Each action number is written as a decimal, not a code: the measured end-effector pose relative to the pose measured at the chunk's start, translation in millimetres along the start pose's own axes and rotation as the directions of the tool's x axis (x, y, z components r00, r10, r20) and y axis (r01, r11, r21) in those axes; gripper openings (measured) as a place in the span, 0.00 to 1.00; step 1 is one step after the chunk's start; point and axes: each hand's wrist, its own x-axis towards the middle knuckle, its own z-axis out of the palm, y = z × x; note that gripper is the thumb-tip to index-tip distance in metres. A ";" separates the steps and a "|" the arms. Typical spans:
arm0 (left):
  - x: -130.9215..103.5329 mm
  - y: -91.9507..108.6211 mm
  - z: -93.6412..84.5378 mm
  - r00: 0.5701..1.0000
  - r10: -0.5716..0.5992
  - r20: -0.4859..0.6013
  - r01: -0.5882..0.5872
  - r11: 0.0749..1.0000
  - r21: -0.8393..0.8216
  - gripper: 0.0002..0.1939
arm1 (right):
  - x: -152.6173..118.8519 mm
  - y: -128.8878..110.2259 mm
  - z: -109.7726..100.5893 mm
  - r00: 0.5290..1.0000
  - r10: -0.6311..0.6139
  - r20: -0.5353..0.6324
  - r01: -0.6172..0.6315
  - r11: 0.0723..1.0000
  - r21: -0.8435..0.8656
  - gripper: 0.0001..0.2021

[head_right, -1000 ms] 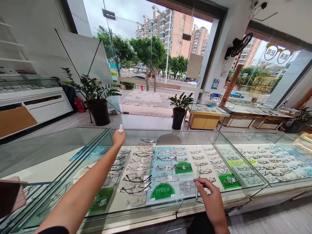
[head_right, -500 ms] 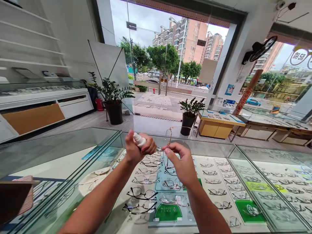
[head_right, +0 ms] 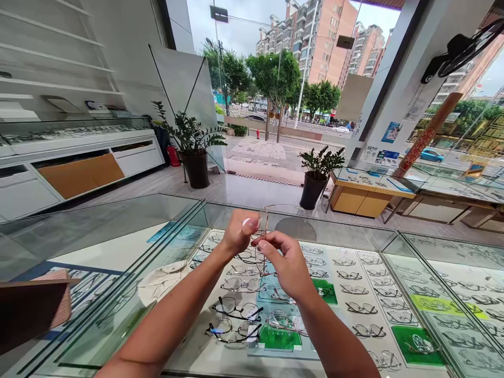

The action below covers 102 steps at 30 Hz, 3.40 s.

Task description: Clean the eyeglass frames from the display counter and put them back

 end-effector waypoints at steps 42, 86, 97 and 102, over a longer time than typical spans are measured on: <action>-14.9 1.4 8.9 0.987 0.006 0.161 -0.036 0.981 0.188 0.38 | 10.9 -5.0 -33.6 0.989 -0.128 -0.080 0.139 0.980 0.141 0.11; -168.4 -69.7 -153.4 0.765 -0.428 -0.481 0.605 0.221 0.765 0.18 | -10.8 126.4 -88.1 0.941 -0.087 -0.328 0.094 0.996 0.006 0.13; -200.0 -78.3 -159.2 0.750 -0.547 -0.372 0.553 0.209 0.807 0.30 | -15.3 127.9 -86.4 0.947 -0.083 -0.309 0.082 0.996 -0.015 0.13; -181.9 -88.4 -160.1 0.785 -0.562 -0.260 0.494 0.315 0.811 0.16 | -16.1 125.4 -84.7 0.950 -0.090 -0.300 0.086 0.996 -0.028 0.12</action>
